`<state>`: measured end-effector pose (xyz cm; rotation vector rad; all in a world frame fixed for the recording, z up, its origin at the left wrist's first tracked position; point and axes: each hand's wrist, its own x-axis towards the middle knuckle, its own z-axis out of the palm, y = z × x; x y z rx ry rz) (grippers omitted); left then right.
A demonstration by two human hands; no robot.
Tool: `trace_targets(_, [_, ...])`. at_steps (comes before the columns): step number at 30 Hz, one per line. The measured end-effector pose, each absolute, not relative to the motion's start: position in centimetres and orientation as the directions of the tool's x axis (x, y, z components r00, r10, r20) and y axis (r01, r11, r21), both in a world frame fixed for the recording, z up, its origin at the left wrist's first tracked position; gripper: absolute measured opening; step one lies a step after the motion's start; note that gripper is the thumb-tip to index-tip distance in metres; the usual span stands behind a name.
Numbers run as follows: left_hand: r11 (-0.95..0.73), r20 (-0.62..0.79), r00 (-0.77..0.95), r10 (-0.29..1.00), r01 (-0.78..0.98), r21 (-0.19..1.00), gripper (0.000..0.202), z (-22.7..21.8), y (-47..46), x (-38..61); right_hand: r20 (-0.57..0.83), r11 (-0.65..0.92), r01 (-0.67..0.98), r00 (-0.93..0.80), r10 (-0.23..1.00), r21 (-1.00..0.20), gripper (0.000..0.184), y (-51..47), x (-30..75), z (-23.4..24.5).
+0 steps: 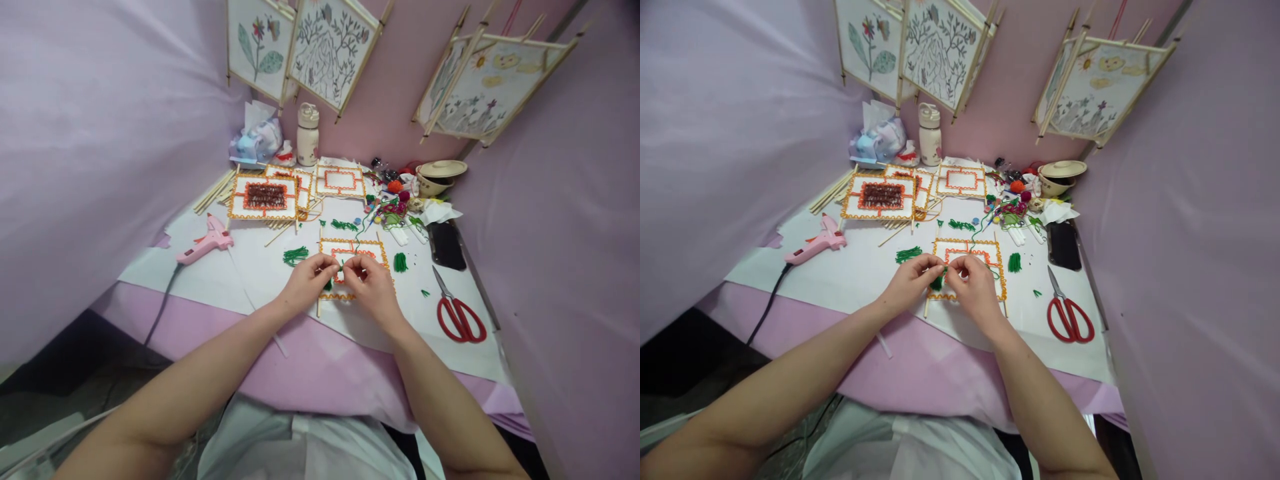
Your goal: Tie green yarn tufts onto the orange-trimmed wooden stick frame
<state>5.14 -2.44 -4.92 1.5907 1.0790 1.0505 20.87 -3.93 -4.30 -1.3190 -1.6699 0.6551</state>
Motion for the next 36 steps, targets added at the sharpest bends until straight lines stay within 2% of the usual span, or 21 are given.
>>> trace_targets(3, [-0.134,0.1,0.273,0.957,0.109,0.985,0.018,-4.74,-2.41,5.21,0.286,0.277,0.462,-0.053,0.957,-0.842,0.009,-3.91,20.89,-4.26])
trace_targets(5, [-0.117,0.089,0.256,0.963,0.096,0.988,0.018,-4.8,-2.35,5.23,0.34,0.319,0.486,-0.046,0.939,-0.814,0.009,-4.01,20.87,-4.13])
trace_targets(9, [-0.118,0.097,0.151,0.984,0.143,0.983,0.017,-5.26,-2.21,5.17,0.611,0.498,0.627,-0.044,0.791,-0.6,0.008,-4.4,20.69,-3.9])
trace_targets(11, [-0.142,0.124,0.107,0.986,0.188,0.972,0.017,-5.47,-2.2,5.15,0.684,0.559,0.67,-0.104,0.722,-0.489,0.009,-4.58,20.57,-3.93])
trace_targets(16, [-0.212,0.194,0.093,0.977,0.267,0.94,0.017,-5.56,-2.47,5.22,0.651,0.569,0.724,-0.219,0.727,-0.391,0.012,-4.54,20.39,-4.24])
trace_targets(25, [-0.179,0.155,0.105,0.982,0.269,0.946,0.018,-5.41,-2.82,5.39,0.628,0.531,0.763,-0.216,0.748,-0.369,0.016,-4.36,20.31,-4.45])
trace_targets(28, [-0.163,0.141,0.103,0.985,0.256,0.953,0.017,-5.39,-2.88,5.53,0.624,0.503,0.744,-0.15,0.767,-0.44,0.016,-4.32,20.1,-4.6])
trace_targets(30, [-0.13,0.11,0.103,0.989,0.224,0.966,0.017,-5.38,-2.85,5.6,0.573,0.448,0.684,-0.054,0.818,-0.576,0.013,-4.29,19.99,-4.56])
trace_targets(33, [-0.059,0.039,0.126,0.991,0.156,0.986,0.02,-5.33,-2.75,5.64,0.348,0.273,0.49,0.067,0.935,-0.828,0.009,-4.21,19.97,-4.25])
trace_targets(36, [-0.028,0.01,0.141,0.99,0.123,0.992,0.021,-5.18,-2.63,5.57,0.174,0.138,0.327,0.082,0.981,-0.935,0.008,-4.09,20.08,-3.94])
